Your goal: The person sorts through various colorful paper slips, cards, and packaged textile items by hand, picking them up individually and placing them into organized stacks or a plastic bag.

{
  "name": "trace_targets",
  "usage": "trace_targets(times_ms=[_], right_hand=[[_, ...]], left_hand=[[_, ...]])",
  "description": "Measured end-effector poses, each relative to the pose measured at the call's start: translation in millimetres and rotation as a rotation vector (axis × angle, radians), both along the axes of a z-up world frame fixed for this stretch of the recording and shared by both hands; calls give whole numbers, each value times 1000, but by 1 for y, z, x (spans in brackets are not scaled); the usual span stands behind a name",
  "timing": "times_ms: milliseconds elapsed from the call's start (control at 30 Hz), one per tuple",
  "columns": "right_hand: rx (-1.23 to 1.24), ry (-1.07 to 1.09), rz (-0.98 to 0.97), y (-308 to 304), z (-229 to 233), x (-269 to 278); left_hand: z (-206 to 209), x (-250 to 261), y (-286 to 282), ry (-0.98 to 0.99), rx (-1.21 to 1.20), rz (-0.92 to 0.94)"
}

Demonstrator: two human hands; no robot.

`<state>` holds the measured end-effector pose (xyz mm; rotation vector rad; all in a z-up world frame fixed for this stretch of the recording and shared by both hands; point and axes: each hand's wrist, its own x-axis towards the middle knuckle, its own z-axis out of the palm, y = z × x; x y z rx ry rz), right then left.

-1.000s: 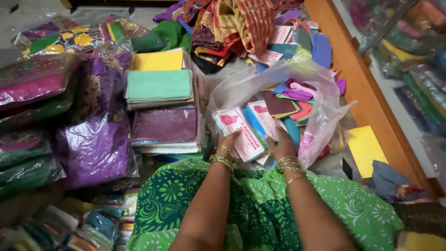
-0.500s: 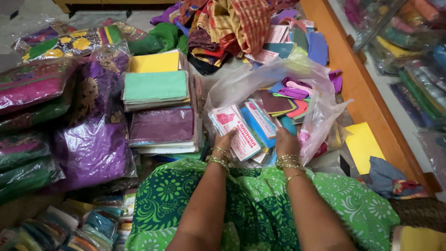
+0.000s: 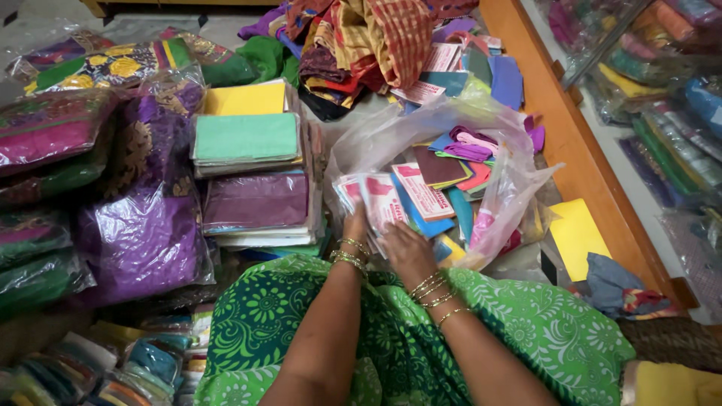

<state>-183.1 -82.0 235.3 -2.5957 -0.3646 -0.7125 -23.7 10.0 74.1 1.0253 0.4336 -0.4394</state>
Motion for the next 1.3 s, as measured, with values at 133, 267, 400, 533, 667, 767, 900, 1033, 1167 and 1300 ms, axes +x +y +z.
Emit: trace_targets(times_ms=[133, 267, 400, 533, 667, 767, 900, 1033, 1167, 1300], right_hand=[[-6, 3, 40, -4, -19, 2], [283, 42, -103, -43, -44, 20], [124, 50, -212, -99, -70, 49], [103, 279, -301, -113, -96, 64], [132, 398, -290, -113, -95, 68], [-13, 320, -317, -109, -93, 65], [-50, 298, -480, -106, -94, 69], [-46, 9, -434, -106, -80, 62], [81, -70, -337, -83, -57, 52], [254, 97, -174, -70, -50, 41]], left_hand=[[30, -13, 1, 25, -306, 69], [28, -19, -2, -109, -120, 61], [11, -15, -6, -89, -98, 69], [5, -12, -7, -172, 3, 84], [10, -14, -3, -110, 46, 54], [14, -16, -4, -73, 54, 35], [11, -15, -4, -147, 29, 55], [6, -15, -5, -106, 23, 54], [3, -12, -8, -134, -16, 67], [-1, -13, -8, -149, 28, 69]])
